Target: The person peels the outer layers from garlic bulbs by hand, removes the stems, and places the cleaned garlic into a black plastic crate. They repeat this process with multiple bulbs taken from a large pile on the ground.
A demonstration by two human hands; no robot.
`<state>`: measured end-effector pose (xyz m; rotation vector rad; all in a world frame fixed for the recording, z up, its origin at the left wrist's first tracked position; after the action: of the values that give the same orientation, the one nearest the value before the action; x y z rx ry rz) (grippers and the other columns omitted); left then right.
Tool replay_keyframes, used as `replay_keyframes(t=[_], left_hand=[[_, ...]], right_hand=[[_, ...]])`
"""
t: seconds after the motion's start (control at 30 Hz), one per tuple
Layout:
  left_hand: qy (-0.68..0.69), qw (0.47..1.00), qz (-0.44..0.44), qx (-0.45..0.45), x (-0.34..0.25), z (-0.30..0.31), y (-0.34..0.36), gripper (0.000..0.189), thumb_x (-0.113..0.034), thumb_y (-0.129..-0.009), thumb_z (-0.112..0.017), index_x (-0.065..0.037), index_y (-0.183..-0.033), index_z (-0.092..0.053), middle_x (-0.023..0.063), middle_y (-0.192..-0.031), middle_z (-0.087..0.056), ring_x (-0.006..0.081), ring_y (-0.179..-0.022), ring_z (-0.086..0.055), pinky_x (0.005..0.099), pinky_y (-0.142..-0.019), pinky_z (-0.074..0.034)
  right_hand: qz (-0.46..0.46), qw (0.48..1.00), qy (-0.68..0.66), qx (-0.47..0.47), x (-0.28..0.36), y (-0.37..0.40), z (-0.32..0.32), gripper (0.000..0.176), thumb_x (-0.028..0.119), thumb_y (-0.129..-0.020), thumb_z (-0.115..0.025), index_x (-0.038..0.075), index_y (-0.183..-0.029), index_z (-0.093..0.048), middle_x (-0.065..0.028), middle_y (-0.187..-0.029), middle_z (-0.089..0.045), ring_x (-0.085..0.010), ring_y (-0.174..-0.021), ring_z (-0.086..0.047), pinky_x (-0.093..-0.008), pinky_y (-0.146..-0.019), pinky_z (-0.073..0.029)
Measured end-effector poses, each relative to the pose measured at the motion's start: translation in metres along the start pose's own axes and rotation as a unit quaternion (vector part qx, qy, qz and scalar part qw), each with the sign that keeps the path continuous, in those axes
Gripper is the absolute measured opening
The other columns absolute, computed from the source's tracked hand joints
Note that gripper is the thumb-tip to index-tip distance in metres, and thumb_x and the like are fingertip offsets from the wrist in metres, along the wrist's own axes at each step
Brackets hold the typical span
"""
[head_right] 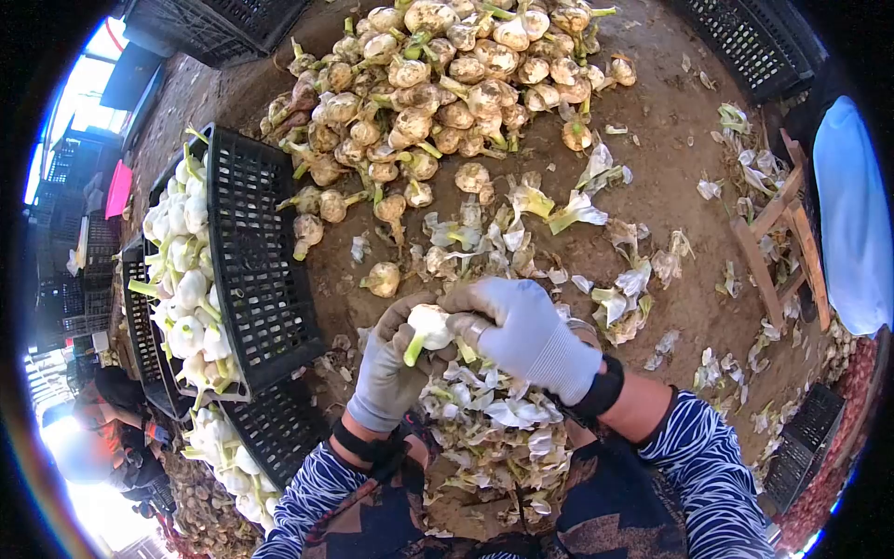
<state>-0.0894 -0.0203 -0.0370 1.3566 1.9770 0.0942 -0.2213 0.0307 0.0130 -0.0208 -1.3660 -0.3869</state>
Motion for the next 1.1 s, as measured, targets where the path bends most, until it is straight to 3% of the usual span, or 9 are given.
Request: replay_keyframes(t=[0.1,0.37,0.5,0.6,0.73,0.8,0.97,1.03,1.1], left_hand=[[-0.026,0.999,0.002,-0.019,0.003,0.005,0.0,0.059,-0.026,-0.083,-0.075,-0.002,-0.128,-0.048,0.0126,-0.111,-0.063,0.0208,-0.092,-0.065,0.0307,-0.074,-0.055],[-0.193,0.98,0.049,-0.002,-0.006,0.002,-0.006,0.091,-0.016,-0.068,-0.076,0.001,-0.145,-0.029,0.0124,-0.113,-0.061,0.0191,-0.1,-0.061,0.0301,-0.088,-0.047],[-0.297,0.949,0.098,0.033,0.004,-0.011,-0.005,0.105,-0.014,-0.066,-0.074,0.0,-0.151,-0.014,0.0135,-0.116,-0.059,0.0193,-0.106,-0.057,0.031,-0.093,-0.044],[-0.501,0.858,-0.066,0.09,0.001,-0.014,-0.01,0.107,-0.014,-0.065,-0.07,-0.003,-0.153,-0.009,0.0174,-0.124,-0.054,0.0228,-0.106,-0.058,0.0323,-0.095,-0.045],[-0.551,0.833,0.043,0.024,-0.006,-0.018,-0.001,0.104,-0.011,-0.067,-0.071,0.003,-0.15,-0.011,0.0202,-0.135,-0.046,0.0221,-0.121,-0.051,0.0316,-0.102,-0.039],[-0.649,0.754,-0.096,0.024,-0.024,-0.031,0.0,0.102,-0.009,-0.067,-0.069,0.002,-0.15,-0.012,0.0192,-0.119,-0.057,0.0214,-0.101,-0.06,0.0311,-0.089,-0.047],[-0.61,0.79,-0.01,-0.06,-0.023,-0.011,-0.001,0.105,-0.015,-0.069,-0.072,-0.003,-0.152,-0.009,0.0174,-0.122,-0.056,0.023,-0.095,-0.061,0.0321,-0.084,-0.05],[-0.53,0.834,-0.141,-0.059,-0.031,-0.002,-0.001,0.1,-0.022,-0.073,-0.076,-0.001,-0.15,-0.015,0.0127,-0.118,-0.058,0.0171,-0.093,-0.06,0.03,-0.082,-0.051],[-0.41,0.911,0.004,-0.05,-0.004,0.021,-0.006,0.088,-0.029,-0.077,-0.077,0.001,-0.145,-0.028,0.0099,-0.116,-0.059,0.0146,-0.095,-0.059,0.0296,-0.083,-0.05]], right_hand=[[0.099,0.973,0.199,-0.067,0.01,0.002,-0.003,0.018,0.013,-0.079,-0.065,0.003,-0.095,-0.064,-0.0153,-0.083,-0.065,-0.0344,-0.078,-0.064,-0.0392,-0.067,-0.051],[0.052,0.988,0.121,-0.083,-0.018,-0.013,0.0,0.013,0.009,-0.082,-0.059,0.002,-0.093,-0.061,-0.0162,-0.084,-0.063,-0.0368,-0.078,-0.062,-0.0421,-0.068,-0.049],[0.012,0.995,-0.008,-0.098,-0.022,-0.016,0.006,0.014,0.01,-0.09,-0.052,-0.001,-0.095,-0.06,-0.0049,-0.076,-0.062,-0.0154,-0.072,-0.062,-0.0316,-0.062,-0.049],[-0.152,0.957,-0.217,-0.115,-0.049,-0.018,0.021,0.02,0.019,-0.096,-0.049,0.004,-0.102,-0.06,0.0006,-0.072,-0.06,-0.0058,-0.06,-0.059,-0.0195,-0.048,-0.044],[-0.156,0.977,-0.145,0.009,-0.047,-0.013,0.022,0.029,0.024,-0.09,-0.061,0.001,-0.107,-0.061,-0.006,-0.09,-0.065,-0.0125,-0.073,-0.064,-0.0256,-0.064,-0.052],[0.009,0.993,0.023,0.114,-0.028,-0.01,-0.003,0.036,0.025,-0.086,-0.068,0.001,-0.111,-0.063,-0.0086,-0.101,-0.068,-0.0152,-0.089,-0.065,-0.0282,-0.081,-0.051],[-0.057,0.993,-0.078,0.065,-0.041,0.002,-0.023,0.024,0.011,-0.08,-0.068,0.0,-0.102,-0.068,-0.0101,-0.098,-0.069,-0.0208,-0.089,-0.065,-0.0312,-0.081,-0.051],[-0.054,0.995,-0.075,0.033,-0.044,0.002,-0.026,0.019,0.007,-0.08,-0.066,0.0,-0.098,-0.068,-0.0106,-0.095,-0.069,-0.0223,-0.086,-0.066,-0.0317,-0.078,-0.051],[0.014,0.998,0.046,-0.032,-0.035,0.008,-0.023,0.013,0.007,-0.082,-0.063,0.002,-0.095,-0.067,-0.0156,-0.09,-0.067,-0.0236,-0.079,-0.067,-0.0338,-0.07,-0.051]])
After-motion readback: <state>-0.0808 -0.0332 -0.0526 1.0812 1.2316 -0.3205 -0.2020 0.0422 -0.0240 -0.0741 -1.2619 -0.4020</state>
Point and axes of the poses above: each hand's wrist, its own y-axis away from the middle knuckle, its own z-axis out of the back of the hand, x = y × z, the point moved 9 cm from there along -y, towards the middle knuckle
